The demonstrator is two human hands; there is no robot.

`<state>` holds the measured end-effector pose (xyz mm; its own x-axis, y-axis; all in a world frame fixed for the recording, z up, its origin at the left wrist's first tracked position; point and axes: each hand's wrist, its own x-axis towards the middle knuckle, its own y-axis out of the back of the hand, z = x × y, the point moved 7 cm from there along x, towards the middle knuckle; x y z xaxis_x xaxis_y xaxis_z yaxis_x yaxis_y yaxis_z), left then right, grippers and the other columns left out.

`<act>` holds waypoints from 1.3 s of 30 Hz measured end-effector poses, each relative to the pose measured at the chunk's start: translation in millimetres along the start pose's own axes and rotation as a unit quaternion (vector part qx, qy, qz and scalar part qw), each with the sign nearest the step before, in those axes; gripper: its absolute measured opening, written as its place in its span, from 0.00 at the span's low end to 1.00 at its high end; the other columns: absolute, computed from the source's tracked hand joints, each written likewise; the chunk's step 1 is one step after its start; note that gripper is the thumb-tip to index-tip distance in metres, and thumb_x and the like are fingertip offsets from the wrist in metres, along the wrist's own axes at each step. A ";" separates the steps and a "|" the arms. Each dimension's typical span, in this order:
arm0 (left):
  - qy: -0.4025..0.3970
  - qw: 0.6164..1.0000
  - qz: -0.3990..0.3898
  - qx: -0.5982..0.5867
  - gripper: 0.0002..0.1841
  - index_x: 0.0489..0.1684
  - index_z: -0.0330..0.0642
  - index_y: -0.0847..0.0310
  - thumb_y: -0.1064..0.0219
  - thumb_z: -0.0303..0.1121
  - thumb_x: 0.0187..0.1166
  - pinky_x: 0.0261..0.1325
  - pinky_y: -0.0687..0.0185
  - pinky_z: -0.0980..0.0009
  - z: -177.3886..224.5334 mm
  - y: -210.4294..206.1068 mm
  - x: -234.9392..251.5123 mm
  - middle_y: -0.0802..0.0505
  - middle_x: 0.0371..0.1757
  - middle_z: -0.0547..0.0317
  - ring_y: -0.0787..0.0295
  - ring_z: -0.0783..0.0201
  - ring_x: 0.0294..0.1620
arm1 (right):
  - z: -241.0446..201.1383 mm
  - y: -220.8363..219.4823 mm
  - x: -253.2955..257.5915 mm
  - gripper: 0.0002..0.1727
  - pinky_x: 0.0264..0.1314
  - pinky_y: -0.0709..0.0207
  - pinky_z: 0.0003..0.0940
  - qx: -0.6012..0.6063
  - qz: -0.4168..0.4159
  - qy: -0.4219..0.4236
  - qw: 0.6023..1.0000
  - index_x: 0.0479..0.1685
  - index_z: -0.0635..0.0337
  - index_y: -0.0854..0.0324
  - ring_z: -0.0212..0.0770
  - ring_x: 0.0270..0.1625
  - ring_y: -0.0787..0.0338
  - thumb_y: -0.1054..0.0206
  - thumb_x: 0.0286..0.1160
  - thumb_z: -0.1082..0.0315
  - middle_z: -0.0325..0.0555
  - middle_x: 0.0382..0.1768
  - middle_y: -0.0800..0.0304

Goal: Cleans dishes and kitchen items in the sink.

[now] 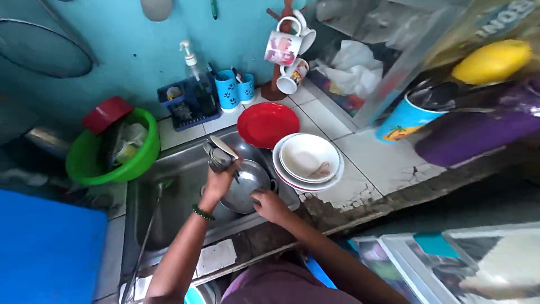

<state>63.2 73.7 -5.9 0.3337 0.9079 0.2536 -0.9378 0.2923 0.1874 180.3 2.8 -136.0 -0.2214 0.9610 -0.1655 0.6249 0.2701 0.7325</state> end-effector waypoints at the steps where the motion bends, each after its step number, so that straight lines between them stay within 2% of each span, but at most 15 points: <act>1: -0.052 0.999 0.004 -0.012 0.15 0.61 0.33 0.23 0.34 0.21 0.78 0.58 0.14 0.70 23.9 6.4 3.1 0.09 0.49 0.59 0.12 0.71 0.51 | 0.6 -0.7 0.4 0.19 0.81 0.30 0.55 -0.005 -0.005 -0.004 1.000 0.68 0.68 0.16 0.61 0.76 0.20 0.40 0.83 0.71 0.65 0.68 0.15; 5: -0.191 0.977 0.065 -0.068 0.15 0.61 0.38 0.23 0.38 0.21 0.78 0.58 0.12 0.69 80.2 30.5 10.9 0.07 0.49 0.63 0.10 0.69 0.52 | 0.7 0.3 5.0 0.19 0.83 0.30 0.53 -0.012 0.001 -0.005 1.000 0.68 0.67 0.15 0.59 0.76 0.19 0.38 0.83 0.70 0.63 0.68 0.14; 7: -0.137 0.986 0.068 -0.071 0.13 0.59 0.33 0.22 0.37 0.20 0.78 0.60 0.13 0.68 49.0 26.4 10.4 0.07 0.47 0.60 0.10 0.69 0.52 | 1.8 0.0 5.3 0.18 0.81 0.28 0.53 -0.013 0.015 -0.001 1.000 0.66 0.66 0.14 0.59 0.74 0.17 0.37 0.81 0.70 0.62 0.66 0.12; 10: 0.059 0.997 0.015 -0.039 0.18 0.65 0.23 0.25 0.34 0.22 0.80 0.60 0.16 0.74 -25.8 2.5 -7.3 0.10 0.51 0.50 0.13 0.71 0.51 | 1.0 -0.1 1.7 0.17 0.79 0.27 0.54 -0.008 0.028 0.006 1.000 0.64 0.67 0.13 0.60 0.72 0.15 0.36 0.81 0.71 0.63 0.64 0.11; 12: 0.093 0.995 -0.004 -0.037 0.21 0.70 0.23 0.28 0.33 0.22 0.80 0.63 0.18 0.74 -36.3 -4.4 -12.6 0.12 0.56 0.47 0.14 0.71 0.54 | 0.5 0.9 1.2 0.17 0.79 0.26 0.54 -0.010 0.033 0.003 0.999 0.64 0.68 0.13 0.60 0.72 0.14 0.36 0.82 0.71 0.63 0.64 0.10; 16: -0.046 0.996 0.033 -0.068 0.12 0.56 0.25 0.21 0.34 0.20 0.77 0.60 0.16 0.74 38.4 13.7 1.6 0.09 0.45 0.55 0.12 0.73 0.49 | 2.7 -2.0 0.6 0.17 0.79 0.26 0.52 -0.018 0.038 0.002 0.999 0.63 0.67 0.13 0.59 0.71 0.13 0.36 0.81 0.71 0.62 0.63 0.10; 20: -0.119 0.990 0.046 -0.066 0.15 0.62 0.33 0.20 0.36 0.20 0.78 0.58 0.13 0.71 79.4 30.5 5.5 0.08 0.48 0.60 0.11 0.71 0.51 | 1.4 -1.7 0.3 0.18 0.80 0.28 0.53 -0.022 0.027 -0.015 0.999 0.66 0.68 0.14 0.59 0.73 0.16 0.36 0.82 0.70 0.64 0.65 0.12; 22: -0.084 0.994 0.031 -0.060 0.15 0.63 0.33 0.22 0.35 0.22 0.79 0.58 0.13 0.71 47.3 20.7 4.4 0.09 0.49 0.58 0.11 0.71 0.51 | 0.4 -1.0 -3.7 0.19 0.82 0.29 0.53 -0.022 0.022 -0.029 0.999 0.68 0.68 0.15 0.60 0.75 0.17 0.37 0.83 0.70 0.64 0.67 0.13; 25: 0.072 0.997 -0.001 -0.029 0.18 0.64 0.24 0.25 0.32 0.20 0.79 0.53 0.15 0.73 -14.4 2.8 -3.8 0.11 0.47 0.50 0.14 0.71 0.44 | -0.7 -0.7 -3.3 0.18 0.80 0.28 0.54 -0.013 0.040 -0.018 0.999 0.65 0.69 0.14 0.60 0.73 0.15 0.37 0.82 0.71 0.64 0.65 0.12; 27: 0.103 0.994 -0.023 -0.012 0.18 0.65 0.24 0.25 0.32 0.21 0.80 0.50 0.16 0.73 -16.9 -0.1 -4.7 0.11 0.47 0.49 0.14 0.70 0.42 | -1.7 1.7 -2.9 0.17 0.79 0.27 0.55 -0.010 0.046 -0.014 0.999 0.65 0.70 0.14 0.61 0.72 0.15 0.37 0.82 0.72 0.65 0.65 0.12; 29: 0.039 0.999 -0.037 -0.003 0.14 0.61 0.29 0.22 0.32 0.23 0.80 0.48 0.16 0.74 11.8 6.7 0.0 0.10 0.46 0.54 0.15 0.73 0.41 | -2.3 1.2 -3.6 0.18 0.79 0.28 0.55 -0.009 0.044 -0.017 0.999 0.65 0.70 0.14 0.62 0.73 0.16 0.38 0.82 0.72 0.66 0.65 0.13; 32: -0.127 0.991 -0.032 -0.037 0.11 0.59 0.36 0.20 0.35 0.26 0.84 0.61 0.15 0.71 70.4 23.7 9.7 0.10 0.51 0.62 0.13 0.74 0.53 | -2.2 0.6 -2.6 0.18 0.81 0.29 0.55 -0.010 0.041 -0.027 0.999 0.65 0.71 0.15 0.62 0.74 0.17 0.39 0.83 0.72 0.67 0.66 0.13; 34: -0.183 0.978 -0.026 -0.095 0.09 0.57 0.41 0.22 0.38 0.26 0.84 0.64 0.15 0.70 88.5 26.7 12.3 0.10 0.51 0.67 0.12 0.72 0.55 | -2.7 0.8 -2.3 0.18 0.81 0.30 0.55 -0.010 0.044 -0.032 0.998 0.66 0.70 0.15 0.61 0.75 0.17 0.39 0.83 0.72 0.66 0.67 0.14; 36: -0.147 0.982 -0.036 -0.110 0.10 0.58 0.41 0.22 0.38 0.26 0.84 0.62 0.15 0.69 64.7 19.3 11.9 0.10 0.49 0.67 0.12 0.72 0.53 | -2.6 3.4 -3.9 0.20 0.83 0.31 0.53 0.007 0.066 -0.028 0.997 0.69 0.70 0.17 0.61 0.76 0.18 0.38 0.82 0.71 0.66 0.69 0.15; 39: 0.042 0.994 -0.063 -0.081 0.11 0.61 0.41 0.20 0.36 0.27 0.84 0.53 0.15 0.71 -11.5 2.8 3.2 0.10 0.46 0.64 0.14 0.73 0.46 | -1.0 15.7 -6.3 0.29 0.74 0.23 0.51 0.126 0.182 0.008 0.975 0.66 0.78 0.22 0.62 0.68 0.15 0.25 0.72 0.64 0.72 0.66 0.16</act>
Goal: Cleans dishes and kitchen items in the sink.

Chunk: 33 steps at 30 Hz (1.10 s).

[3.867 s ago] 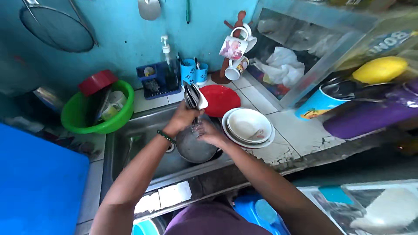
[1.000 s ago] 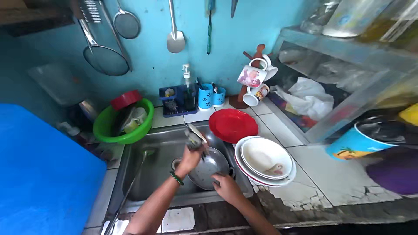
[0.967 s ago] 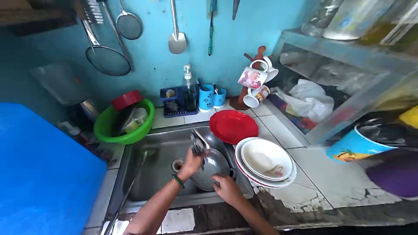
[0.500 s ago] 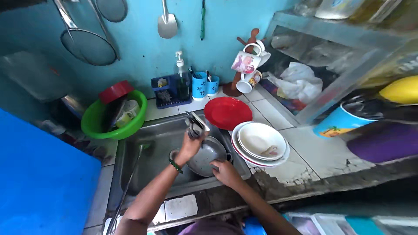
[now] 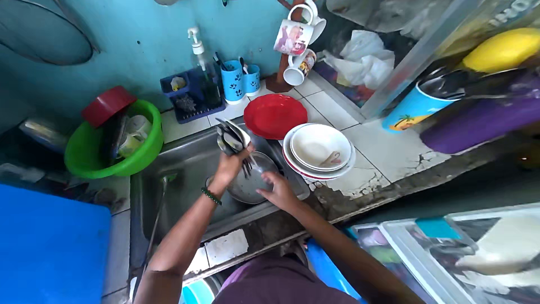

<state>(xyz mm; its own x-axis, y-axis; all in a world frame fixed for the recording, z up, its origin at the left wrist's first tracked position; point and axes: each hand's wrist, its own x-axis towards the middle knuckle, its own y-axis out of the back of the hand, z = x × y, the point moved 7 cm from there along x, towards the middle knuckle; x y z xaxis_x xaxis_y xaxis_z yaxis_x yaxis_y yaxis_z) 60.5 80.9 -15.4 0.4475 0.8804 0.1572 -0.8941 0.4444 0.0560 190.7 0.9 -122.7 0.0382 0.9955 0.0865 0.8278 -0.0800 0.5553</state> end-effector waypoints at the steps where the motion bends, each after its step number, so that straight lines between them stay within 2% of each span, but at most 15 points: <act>1: 0.030 0.999 0.002 -0.018 0.10 0.58 0.40 0.20 0.36 0.24 0.83 0.53 0.15 0.71 -15.5 -1.3 0.0 0.10 0.44 0.63 0.13 0.72 0.45 | -3.2 5.4 3.7 0.35 0.72 0.22 0.52 0.039 0.037 0.010 0.999 0.67 0.79 0.24 0.62 0.67 0.15 0.19 0.65 0.62 0.73 0.66 0.18; 3: 0.051 0.998 -0.001 -0.044 0.09 0.56 0.40 0.21 0.38 0.21 0.82 0.52 0.15 0.70 -19.9 -1.5 0.1 0.09 0.41 0.64 0.13 0.71 0.44 | -18.3 14.1 17.2 0.51 0.78 0.28 0.56 0.084 0.057 0.024 0.995 0.76 0.75 0.31 0.63 0.75 0.22 0.10 0.49 0.61 0.72 0.74 0.25; 5: 0.063 0.998 -0.014 -0.024 0.09 0.54 0.43 0.19 0.37 0.23 0.83 0.54 0.15 0.71 -1.9 -1.2 -3.3 0.09 0.42 0.66 0.13 0.72 0.45 | -36.0 16.6 34.9 0.61 0.88 0.40 0.59 0.103 0.003 0.028 0.994 0.85 0.69 0.37 0.63 0.86 0.34 0.07 0.40 0.62 0.69 0.82 0.32; 7: 0.059 0.998 -0.027 0.014 0.08 0.53 0.47 0.17 0.36 0.26 0.83 0.53 0.17 0.74 18.2 -3.5 -7.8 0.10 0.44 0.69 0.15 0.75 0.46 | -52.9 16.6 47.9 0.64 0.87 0.36 0.54 0.137 -0.071 0.036 0.987 0.88 0.65 0.40 0.57 0.85 0.32 0.06 0.39 0.63 0.66 0.82 0.32; 8: 0.053 0.998 -0.027 0.019 0.08 0.52 0.47 0.16 0.36 0.27 0.83 0.52 0.16 0.75 24.1 -4.9 -8.4 0.10 0.44 0.69 0.14 0.76 0.46 | -61.8 17.3 52.8 0.59 0.84 0.31 0.48 0.159 -0.092 0.057 0.981 0.85 0.66 0.37 0.50 0.81 0.26 0.07 0.41 0.65 0.62 0.78 0.26; 10: 0.051 0.998 -0.019 0.020 0.07 0.52 0.47 0.16 0.35 0.26 0.82 0.51 0.16 0.75 28.3 -7.8 -9.1 0.10 0.44 0.69 0.14 0.76 0.45 | -74.8 21.0 60.8 0.39 0.71 0.19 0.40 0.162 -0.090 0.101 0.977 0.68 0.71 0.23 0.42 0.63 0.11 0.11 0.51 0.71 0.57 0.59 0.11; 11: 0.047 0.999 -0.014 0.017 0.08 0.52 0.45 0.16 0.35 0.25 0.81 0.50 0.16 0.75 28.1 -9.0 -8.3 0.10 0.43 0.68 0.14 0.75 0.44 | -76.0 22.4 64.3 0.28 0.62 0.16 0.44 0.144 -0.083 0.101 0.981 0.58 0.73 0.18 0.44 0.53 0.09 0.14 0.57 0.72 0.57 0.50 0.08; 13: 0.045 0.999 0.001 0.013 0.08 0.52 0.43 0.17 0.35 0.23 0.81 0.50 0.15 0.75 27.8 -10.0 -8.4 0.09 0.42 0.67 0.13 0.74 0.43 | -73.0 22.5 70.6 0.19 0.57 0.15 0.49 0.114 -0.079 0.107 0.985 0.51 0.73 0.14 0.47 0.46 0.08 0.17 0.64 0.71 0.58 0.42 0.07; 16: 0.066 0.997 0.021 0.015 0.09 0.55 0.42 0.17 0.34 0.24 0.81 0.50 0.16 0.74 29.3 -11.0 -11.4 0.10 0.43 0.65 0.14 0.74 0.43 | -74.2 22.1 72.7 0.18 0.56 0.14 0.47 0.113 -0.097 0.115 0.982 0.52 0.71 0.14 0.45 0.45 0.07 0.19 0.67 0.70 0.56 0.42 0.07; 20: 0.096 0.994 0.033 0.047 0.07 0.50 0.42 0.16 0.32 0.24 0.80 0.47 0.17 0.75 35.0 -11.2 -16.3 0.10 0.43 0.65 0.15 0.75 0.42 | -80.4 22.0 72.2 0.24 0.62 0.16 0.50 0.097 -0.112 0.116 0.982 0.59 0.70 0.17 0.47 0.51 0.07 0.17 0.65 0.69 0.57 0.47 0.07; 23: 0.054 0.998 0.013 0.038 0.08 0.52 0.41 0.17 0.35 0.21 0.81 0.55 0.15 0.72 30.1 -7.5 -7.2 0.09 0.43 0.65 0.13 0.73 0.45 | -77.7 23.5 75.1 0.23 0.59 0.15 0.50 0.074 -0.162 0.137 0.974 0.54 0.71 0.14 0.47 0.47 0.06 0.15 0.62 0.69 0.56 0.43 0.06; 26: 0.032 0.999 0.003 0.020 0.08 0.51 0.42 0.19 0.38 0.21 0.81 0.56 0.15 0.71 34.7 -8.7 -5.7 0.09 0.43 0.65 0.12 0.72 0.46 | -80.1 28.7 72.8 0.15 0.58 0.14 0.46 0.042 -0.198 0.170 0.964 0.51 0.72 0.14 0.45 0.45 0.06 0.21 0.69 0.73 0.56 0.43 0.06; 29: 0.056 0.997 0.022 0.045 0.10 0.56 0.41 0.19 0.37 0.22 0.82 0.51 0.18 0.73 44.5 -12.4 -13.0 0.10 0.46 0.63 0.15 0.73 0.44 | -86.3 33.6 69.6 0.13 0.58 0.17 0.50 -0.010 -0.188 0.164 0.968 0.53 0.74 0.15 0.50 0.47 0.08 0.27 0.73 0.75 0.61 0.44 0.08; 31: 0.064 0.996 0.030 0.052 0.13 0.63 0.38 0.21 0.36 0.24 0.83 0.56 0.18 0.70 43.8 -13.0 -13.5 0.09 0.50 0.60 0.14 0.71 0.49 | -88.9 35.2 67.5 0.14 0.59 0.17 0.54 -0.043 -0.168 0.136 0.975 0.54 0.75 0.17 0.55 0.48 0.08 0.27 0.74 0.75 0.64 0.44 0.10; 33: 0.049 0.997 0.036 0.036 0.14 0.63 0.36 0.22 0.35 0.22 0.81 0.59 0.17 0.68 35.9 -12.9 -5.8 0.08 0.48 0.59 0.12 0.70 0.49 | -89.0 35.9 65.5 0.15 0.58 0.17 0.55 -0.050 -0.148 0.115 0.981 0.53 0.74 0.16 0.55 0.48 0.08 0.24 0.72 0.73 0.63 0.43 0.09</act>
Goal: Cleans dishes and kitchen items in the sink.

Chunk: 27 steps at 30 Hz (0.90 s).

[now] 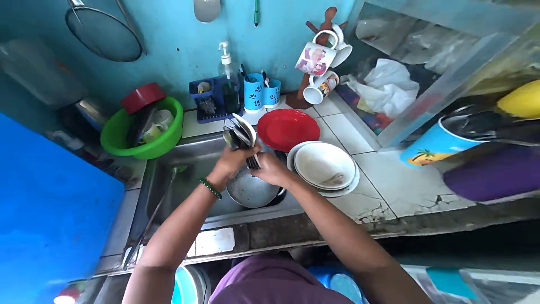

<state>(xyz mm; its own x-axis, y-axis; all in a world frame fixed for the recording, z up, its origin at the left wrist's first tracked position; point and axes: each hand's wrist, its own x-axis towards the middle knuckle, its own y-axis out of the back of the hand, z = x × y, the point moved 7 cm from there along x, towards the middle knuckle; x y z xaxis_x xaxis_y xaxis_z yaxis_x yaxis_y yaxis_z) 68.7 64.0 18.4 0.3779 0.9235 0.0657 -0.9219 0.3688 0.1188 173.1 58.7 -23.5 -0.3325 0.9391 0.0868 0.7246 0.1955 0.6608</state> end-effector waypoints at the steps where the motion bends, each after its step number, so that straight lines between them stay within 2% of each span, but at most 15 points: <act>1: -0.005 1.000 0.001 -0.004 0.13 0.60 0.36 0.21 0.34 0.21 0.80 0.59 0.16 0.68 -0.7 -0.6 2.0 0.08 0.46 0.60 0.12 0.70 0.48 | 1.9 -0.2 -0.2 0.16 0.58 0.16 0.53 0.012 0.010 -0.001 1.000 0.51 0.74 0.15 0.54 0.46 0.08 0.22 0.70 0.71 0.62 0.41 0.09; 4: 0.002 1.000 -0.007 0.008 0.11 0.55 0.37 0.18 0.33 0.20 0.78 0.56 0.16 0.70 3.7 -2.1 -1.3 0.07 0.44 0.61 0.12 0.71 0.46 | 12.2 -2.9 1.9 0.18 0.56 0.14 0.49 0.049 0.009 0.005 0.999 0.45 0.72 0.12 0.47 0.43 0.07 0.15 0.62 0.68 0.57 0.38 0.07; 5: 0.010 1.000 -0.014 0.016 0.11 0.57 0.36 0.19 0.33 0.20 0.79 0.56 0.16 0.70 7.6 -2.7 -5.4 0.08 0.45 0.61 0.13 0.72 0.46 | 13.7 -3.0 1.8 0.19 0.56 0.14 0.49 0.048 0.005 0.003 0.999 0.45 0.72 0.12 0.47 0.43 0.07 0.14 0.61 0.67 0.57 0.38 0.07; 8: 0.030 0.998 -0.025 0.039 0.12 0.60 0.37 0.20 0.35 0.22 0.81 0.54 0.18 0.71 15.9 -2.7 -14.0 0.09 0.47 0.60 0.15 0.71 0.46 | 13.9 -1.8 1.1 0.18 0.54 0.15 0.51 0.039 0.006 -0.005 0.999 0.45 0.72 0.13 0.49 0.42 0.07 0.15 0.62 0.69 0.58 0.38 0.08; 13: 0.032 0.998 -0.034 0.040 0.10 0.56 0.39 0.17 0.33 0.25 0.81 0.46 0.16 0.73 2.7 0.5 -0.7 0.08 0.45 0.60 0.13 0.72 0.42 | 16.5 -4.3 2.7 0.13 0.53 0.14 0.49 0.052 -0.014 0.002 0.999 0.46 0.69 0.12 0.46 0.41 0.07 0.19 0.63 0.75 0.55 0.38 0.07; 18: 0.046 0.998 -0.029 0.042 0.12 0.59 0.37 0.19 0.33 0.23 0.80 0.54 0.16 0.71 7.3 2.2 -4.2 0.08 0.48 0.60 0.13 0.72 0.45 | 12.6 -2.8 1.8 0.11 0.50 0.14 0.51 0.051 0.006 0.010 0.999 0.42 0.72 0.13 0.48 0.39 0.08 0.20 0.62 0.79 0.57 0.36 0.08; 22: 0.036 0.999 -0.019 0.034 0.12 0.57 0.38 0.18 0.31 0.22 0.78 0.55 0.16 0.71 10.0 1.5 -6.3 0.08 0.46 0.61 0.12 0.72 0.46 | 11.4 -1.8 2.2 0.12 0.50 0.14 0.52 0.033 0.019 -0.021 0.999 0.42 0.71 0.13 0.50 0.38 0.07 0.19 0.64 0.74 0.57 0.35 0.08; 27: 0.007 0.998 -0.016 0.056 0.12 0.56 0.36 0.17 0.31 0.21 0.77 0.57 0.16 0.69 12.4 1.7 -6.1 0.08 0.49 0.59 0.12 0.71 0.48 | 11.8 -0.2 4.3 0.16 0.50 0.14 0.55 0.027 0.047 0.011 0.998 0.43 0.73 0.13 0.53 0.40 0.07 0.16 0.61 0.72 0.60 0.36 0.08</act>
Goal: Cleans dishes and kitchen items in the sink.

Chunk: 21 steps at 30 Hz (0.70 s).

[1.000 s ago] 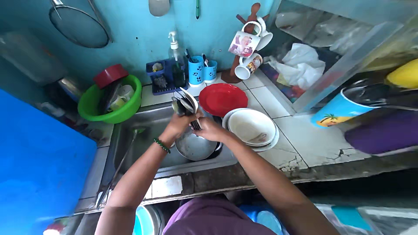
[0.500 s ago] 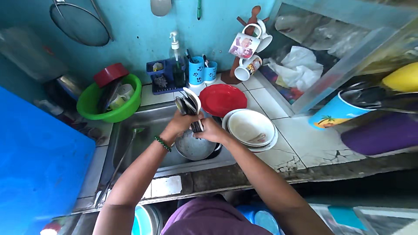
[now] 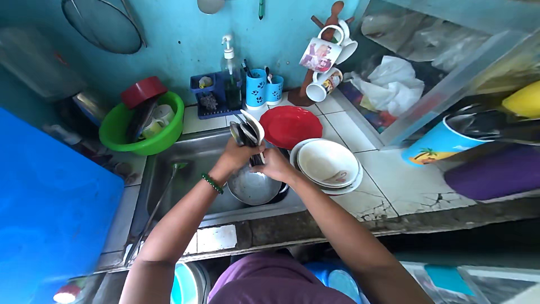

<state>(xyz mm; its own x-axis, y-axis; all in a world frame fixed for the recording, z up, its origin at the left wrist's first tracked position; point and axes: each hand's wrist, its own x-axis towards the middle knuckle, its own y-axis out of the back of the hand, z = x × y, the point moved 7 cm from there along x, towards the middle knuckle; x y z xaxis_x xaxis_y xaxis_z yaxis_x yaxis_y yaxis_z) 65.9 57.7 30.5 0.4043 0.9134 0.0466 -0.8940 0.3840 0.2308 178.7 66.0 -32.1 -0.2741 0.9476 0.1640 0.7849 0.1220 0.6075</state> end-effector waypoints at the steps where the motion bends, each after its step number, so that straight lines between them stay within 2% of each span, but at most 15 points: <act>1: -0.005 1.000 -0.002 0.006 0.11 0.55 0.37 0.16 0.31 0.21 0.77 0.57 0.16 0.69 0.5 0.1 0.3 0.08 0.49 0.59 0.12 0.71 0.49 | 0.3 0.5 0.7 0.16 0.49 0.14 0.55 0.003 0.007 0.007 1.000 0.41 0.72 0.12 0.52 0.39 0.07 0.15 0.59 0.72 0.59 0.35 0.07; 4: -0.010 1.000 -0.009 0.023 0.10 0.54 0.38 0.17 0.31 0.24 0.79 0.55 0.16 0.69 0.9 -0.2 1.3 0.09 0.48 0.59 0.13 0.70 0.48 | -0.6 3.0 2.3 0.18 0.51 0.16 0.55 -0.004 0.014 0.005 1.000 0.40 0.72 0.11 0.52 0.42 0.07 0.13 0.57 0.67 0.59 0.36 0.07; 6: -0.028 0.999 -0.012 0.043 0.09 0.53 0.38 0.17 0.32 0.25 0.80 0.53 0.17 0.69 5.3 0.3 1.2 0.09 0.46 0.59 0.14 0.71 0.46 | -3.1 5.9 2.6 0.21 0.55 0.16 0.53 0.010 0.016 0.017 1.000 0.44 0.71 0.11 0.51 0.45 0.06 0.11 0.54 0.67 0.58 0.39 0.06; 8: -0.047 0.997 -0.009 0.062 0.11 0.58 0.35 0.19 0.32 0.25 0.81 0.56 0.17 0.67 17.4 4.7 -0.8 0.10 0.49 0.56 0.14 0.69 0.48 | -6.1 10.5 0.9 0.30 0.62 0.16 0.53 0.030 0.019 0.039 0.999 0.53 0.72 0.13 0.51 0.52 0.06 0.09 0.47 0.70 0.59 0.46 0.06; 10: -0.099 0.993 0.014 0.059 0.13 0.60 0.34 0.20 0.33 0.24 0.80 0.57 0.16 0.71 36.7 13.4 -2.9 0.10 0.50 0.57 0.14 0.72 0.49 | -7.3 17.1 -1.3 0.42 0.69 0.19 0.56 0.033 0.019 0.054 0.998 0.68 0.72 0.20 0.56 0.60 0.09 0.10 0.42 0.76 0.63 0.55 0.08; 12: -0.200 0.978 0.057 0.005 0.11 0.54 0.32 0.21 0.31 0.20 0.76 0.60 0.14 0.71 54.3 26.4 0.3 0.09 0.44 0.60 0.11 0.72 0.48 | -11.8 25.8 -5.8 0.46 0.71 0.23 0.58 0.020 0.020 0.046 0.999 0.78 0.72 0.28 0.62 0.65 0.13 0.16 0.47 0.85 0.66 0.62 0.12; 14: -0.275 0.956 0.095 -0.038 0.10 0.50 0.34 0.21 0.31 0.19 0.74 0.62 0.12 0.66 62.3 37.8 -2.9 0.09 0.42 0.61 0.09 0.69 0.49 | -7.7 31.3 -10.6 0.43 0.72 0.22 0.57 0.006 0.047 0.018 0.999 0.82 0.69 0.32 0.62 0.68 0.13 0.23 0.57 0.88 0.64 0.66 0.13; 15: -0.286 0.951 0.109 -0.040 0.11 0.52 0.35 0.22 0.32 0.19 0.75 0.64 0.12 0.65 59.4 40.3 -6.3 0.08 0.44 0.61 0.09 0.68 0.51 | -4.4 31.7 -13.1 0.41 0.73 0.22 0.55 0.003 0.063 0.005 0.998 0.83 0.68 0.32 0.61 0.69 0.14 0.26 0.61 0.89 0.64 0.68 0.14; 16: -0.273 0.954 0.119 -0.031 0.12 0.55 0.35 0.22 0.33 0.21 0.77 0.64 0.13 0.66 49.1 39.7 -9.4 0.09 0.47 0.61 0.10 0.68 0.53 | -0.5 29.7 -15.8 0.39 0.74 0.22 0.55 -0.001 0.074 -0.007 0.997 0.82 0.68 0.32 0.61 0.70 0.14 0.29 0.64 0.89 0.64 0.69 0.15; 18: -0.173 0.978 0.118 0.012 0.15 0.64 0.35 0.23 0.34 0.26 0.82 0.63 0.15 0.68 9.5 33.2 -11.7 0.10 0.54 0.58 0.12 0.70 0.55 | 6.7 19.0 -20.6 0.34 0.75 0.23 0.56 -0.009 0.060 -0.029 0.998 0.80 0.70 0.29 0.62 0.71 0.15 0.32 0.67 0.89 0.66 0.70 0.16; 20: -0.081 0.991 0.104 0.028 0.14 0.64 0.36 0.21 0.34 0.28 0.83 0.59 0.17 0.67 -21.5 28.1 -9.0 0.11 0.55 0.56 0.15 0.70 0.52 | 13.1 8.4 -25.1 0.27 0.75 0.23 0.56 -0.015 0.027 -0.048 0.998 0.71 0.71 0.21 0.62 0.70 0.15 0.31 0.68 0.86 0.67 0.68 0.15; 21: -0.075 0.991 0.109 0.026 0.13 0.61 0.37 0.20 0.33 0.27 0.83 0.57 0.17 0.68 -21.9 29.3 -7.5 0.11 0.52 0.57 0.15 0.71 0.50 | 14.2 6.6 -26.2 0.22 0.74 0.22 0.55 -0.019 0.022 -0.047 0.998 0.64 0.72 0.16 0.62 0.69 0.14 0.29 0.68 0.85 0.66 0.64 0.13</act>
<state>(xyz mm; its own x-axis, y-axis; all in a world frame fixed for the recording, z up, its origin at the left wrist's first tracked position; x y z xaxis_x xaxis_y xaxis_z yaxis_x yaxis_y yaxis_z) 32.5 65.1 15.6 0.2307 0.9421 0.2433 -0.9535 0.1690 0.2494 198.9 46.3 -43.4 -0.1847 0.9756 0.1185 0.7727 0.0696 0.6310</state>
